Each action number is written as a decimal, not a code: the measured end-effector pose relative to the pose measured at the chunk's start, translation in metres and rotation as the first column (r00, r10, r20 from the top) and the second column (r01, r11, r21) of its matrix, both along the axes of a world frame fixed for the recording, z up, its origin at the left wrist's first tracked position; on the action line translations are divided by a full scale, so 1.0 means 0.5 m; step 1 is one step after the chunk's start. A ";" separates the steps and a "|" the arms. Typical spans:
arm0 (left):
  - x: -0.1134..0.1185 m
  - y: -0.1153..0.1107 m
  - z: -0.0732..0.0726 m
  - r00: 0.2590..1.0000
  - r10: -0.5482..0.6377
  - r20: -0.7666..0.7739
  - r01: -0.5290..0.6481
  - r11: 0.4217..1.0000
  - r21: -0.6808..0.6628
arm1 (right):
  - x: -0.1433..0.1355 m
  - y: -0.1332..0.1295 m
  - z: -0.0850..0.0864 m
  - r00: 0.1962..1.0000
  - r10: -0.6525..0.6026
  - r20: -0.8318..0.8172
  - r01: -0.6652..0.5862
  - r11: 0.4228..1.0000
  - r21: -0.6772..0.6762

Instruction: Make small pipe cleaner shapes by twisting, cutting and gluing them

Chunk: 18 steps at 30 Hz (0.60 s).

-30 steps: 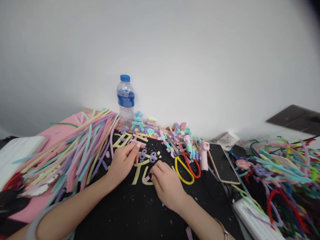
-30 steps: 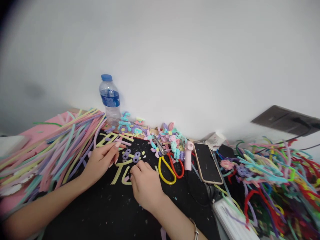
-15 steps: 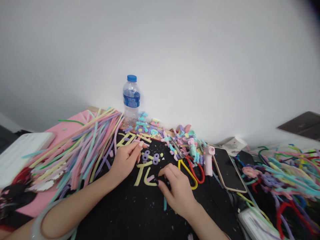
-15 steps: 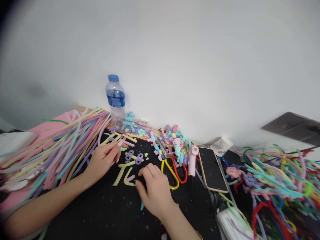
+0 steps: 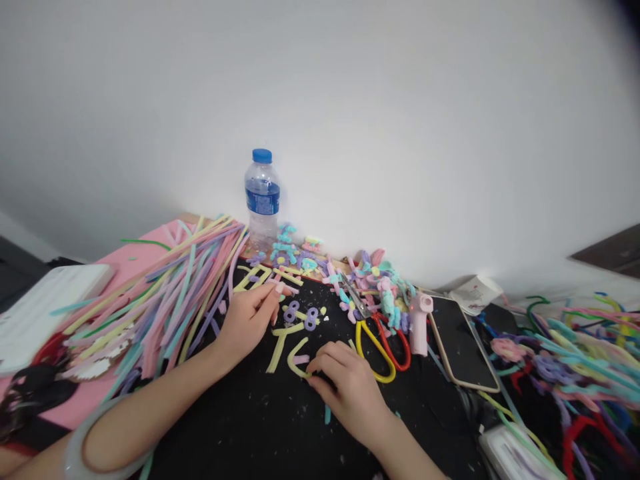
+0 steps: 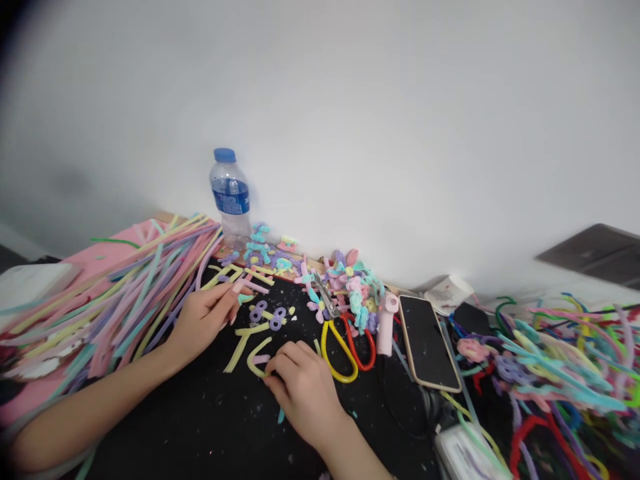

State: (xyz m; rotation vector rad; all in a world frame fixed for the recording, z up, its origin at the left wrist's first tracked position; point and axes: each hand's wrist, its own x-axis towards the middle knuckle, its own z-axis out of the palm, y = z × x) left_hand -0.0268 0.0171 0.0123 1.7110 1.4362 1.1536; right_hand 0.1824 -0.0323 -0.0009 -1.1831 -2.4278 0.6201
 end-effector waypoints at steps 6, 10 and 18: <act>0.002 0.001 -0.005 0.999 0.014 -0.042 -0.015 1.000 -0.008 | 0.002 0.001 0.000 0.999 -0.001 -0.046 0.000 1.000 -0.009; 0.003 0.003 -0.001 0.992 0.037 -0.117 -0.036 0.999 0.015 | 0.005 -0.001 0.002 0.999 0.002 -0.051 -0.003 1.000 -0.018; 0.000 0.015 -0.014 0.978 -0.019 -0.209 0.019 1.000 0.000 | 0.006 0.000 -0.005 0.999 -0.036 -0.032 0.036 0.999 -0.001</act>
